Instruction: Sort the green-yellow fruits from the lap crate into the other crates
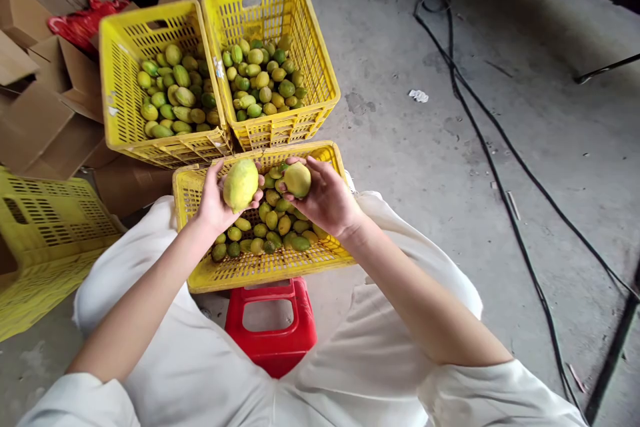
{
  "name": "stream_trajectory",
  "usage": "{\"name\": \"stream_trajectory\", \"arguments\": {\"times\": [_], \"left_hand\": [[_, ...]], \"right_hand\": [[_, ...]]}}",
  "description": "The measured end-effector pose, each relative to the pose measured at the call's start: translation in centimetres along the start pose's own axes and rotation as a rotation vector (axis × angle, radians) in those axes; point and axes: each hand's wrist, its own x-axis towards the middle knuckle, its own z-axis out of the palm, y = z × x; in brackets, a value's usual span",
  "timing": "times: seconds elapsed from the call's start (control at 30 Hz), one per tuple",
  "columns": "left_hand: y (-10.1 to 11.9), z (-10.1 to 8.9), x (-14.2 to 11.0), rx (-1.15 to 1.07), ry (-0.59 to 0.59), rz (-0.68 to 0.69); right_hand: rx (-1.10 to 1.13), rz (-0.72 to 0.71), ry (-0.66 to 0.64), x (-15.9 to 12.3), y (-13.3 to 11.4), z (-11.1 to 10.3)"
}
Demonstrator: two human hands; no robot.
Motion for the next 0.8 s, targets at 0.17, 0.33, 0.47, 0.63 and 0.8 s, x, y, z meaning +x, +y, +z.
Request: {"name": "stream_trajectory", "arguments": {"times": [0.17,0.33,0.47,0.63,0.8], "left_hand": [[0.3,0.3,-0.4,-0.041,0.025,0.095],[0.1,-0.2,-0.3,0.004,-0.055,0.173],[-0.1,-0.5,-0.1,0.041,-0.046,0.166],[-0.2,0.1,-0.2,0.018,0.067,0.149],[0.2,0.5,-0.6,-0.048,0.009,0.151]], "right_hand": [[0.022,-0.030,-0.024,0.5,0.0,-0.8],[-0.006,-0.059,-0.012,0.1,-0.2,-0.4],[-0.057,-0.055,0.008,-0.1,-0.1,-0.3],[-0.100,-0.041,0.043,0.2,0.2,-0.4],[0.002,-0.053,0.075,0.5,-0.4,-0.9]]}}
